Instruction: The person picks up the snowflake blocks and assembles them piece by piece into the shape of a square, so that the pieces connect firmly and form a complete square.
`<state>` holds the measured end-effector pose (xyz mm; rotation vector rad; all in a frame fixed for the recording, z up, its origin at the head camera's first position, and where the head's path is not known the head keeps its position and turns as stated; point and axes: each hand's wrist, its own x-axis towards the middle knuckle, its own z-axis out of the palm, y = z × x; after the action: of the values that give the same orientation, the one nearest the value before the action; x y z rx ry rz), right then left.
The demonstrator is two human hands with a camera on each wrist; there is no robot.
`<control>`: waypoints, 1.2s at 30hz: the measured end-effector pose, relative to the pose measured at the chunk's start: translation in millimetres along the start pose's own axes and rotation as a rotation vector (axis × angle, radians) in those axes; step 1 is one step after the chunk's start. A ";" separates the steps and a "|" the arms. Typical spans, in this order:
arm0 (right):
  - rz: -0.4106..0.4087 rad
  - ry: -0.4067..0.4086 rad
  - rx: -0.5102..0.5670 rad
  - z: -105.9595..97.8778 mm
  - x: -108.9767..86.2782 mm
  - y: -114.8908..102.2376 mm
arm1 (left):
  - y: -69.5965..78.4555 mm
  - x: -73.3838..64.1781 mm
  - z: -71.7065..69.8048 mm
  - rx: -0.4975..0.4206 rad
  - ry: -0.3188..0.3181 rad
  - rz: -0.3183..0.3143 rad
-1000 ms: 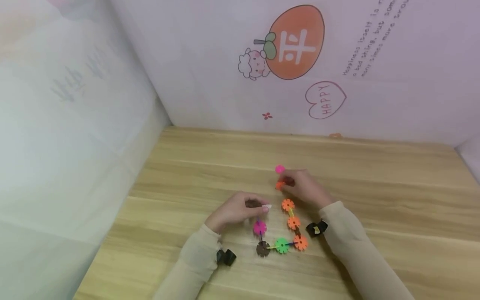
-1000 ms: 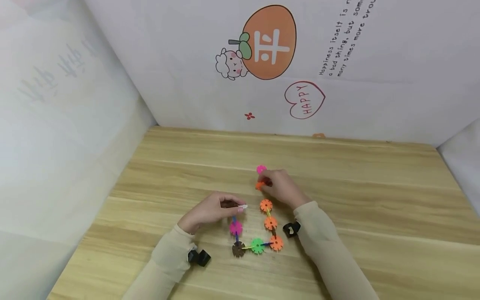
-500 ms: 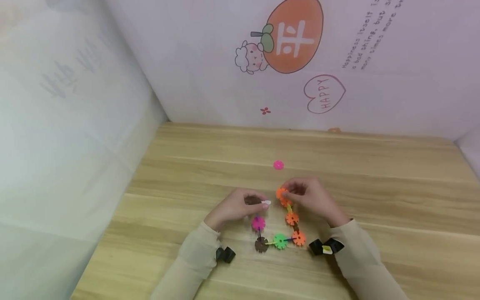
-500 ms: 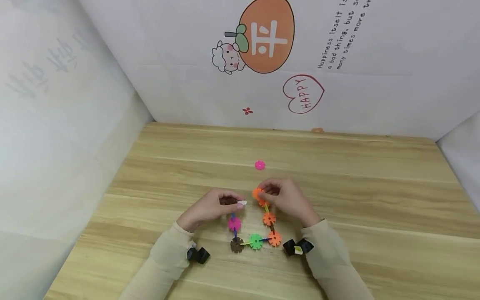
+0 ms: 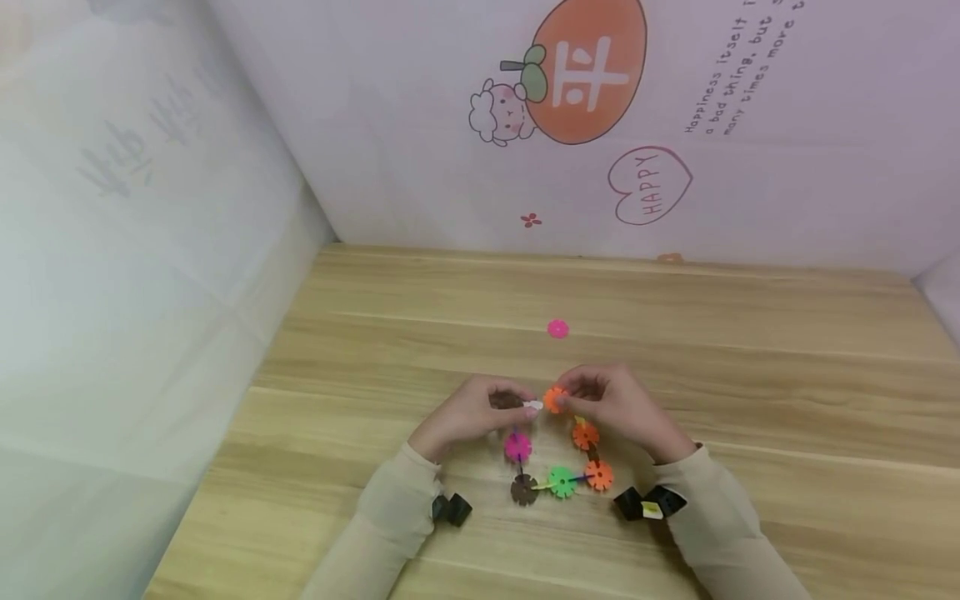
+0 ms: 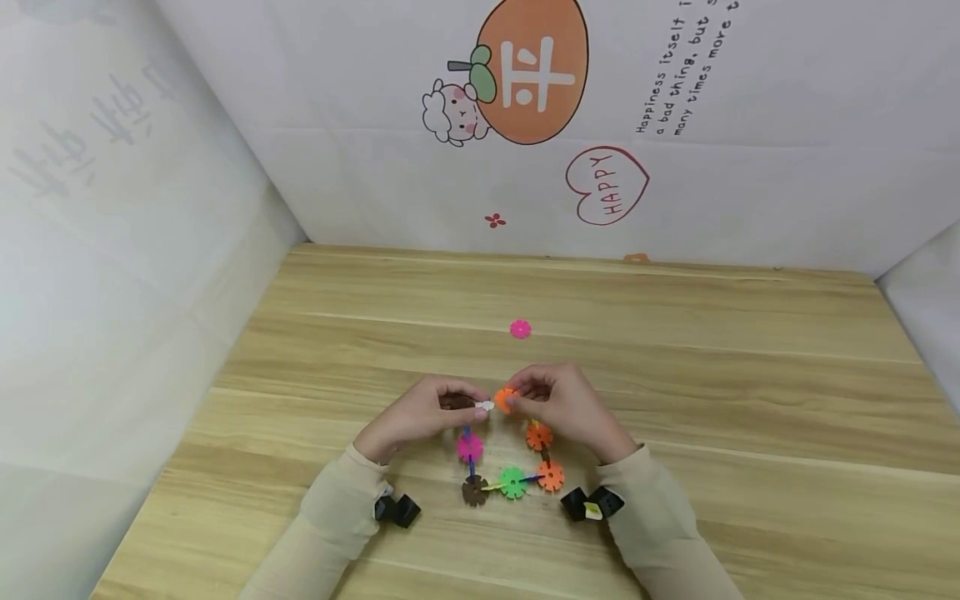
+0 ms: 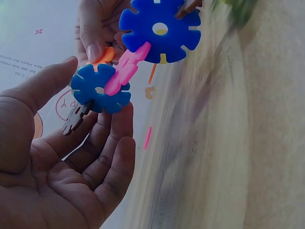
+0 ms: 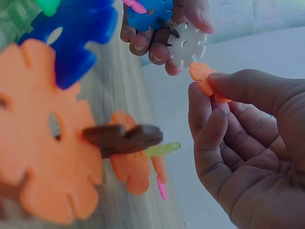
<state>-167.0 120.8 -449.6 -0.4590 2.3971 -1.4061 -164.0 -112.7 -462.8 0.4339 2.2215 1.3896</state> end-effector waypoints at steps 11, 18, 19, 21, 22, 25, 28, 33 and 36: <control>0.040 -0.027 0.059 7.6 1.3 1.6 | -2.1 0.8 2.6 -0.034 0.024 -0.035; 0.084 -0.007 0.075 12.9 2.3 0.9 | -1.4 2.7 5.0 -0.040 0.059 -0.069; 0.096 -0.003 0.079 13.0 2.4 0.6 | -0.9 2.8 5.1 -0.046 0.063 -0.072; 0.122 0.004 0.090 12.6 2.2 -0.4 | -0.4 2.6 5.1 -0.054 0.062 -0.073; 0.132 0.005 0.098 11.9 1.9 -1.3 | 0.2 2.2 4.8 -0.055 0.055 -0.072; 0.132 -0.009 0.110 10.2 0.7 -3.7 | 1.0 1.5 3.5 -0.049 0.014 -0.046; 0.079 -0.041 0.112 9.6 0.2 -5.7 | 0.7 1.6 2.5 -0.045 -0.022 0.002; 0.009 -0.070 0.072 10.6 0.5 -7.8 | 0.9 1.4 2.7 -0.074 -0.017 0.023; 0.007 -0.073 0.053 11.0 0.7 -8.4 | 0.1 1.9 3.6 -0.075 -0.005 0.024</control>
<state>-162.0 108.1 -447.4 -0.4793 2.2963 -1.4212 -163.6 -109.0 -464.5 0.4384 2.1591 1.4774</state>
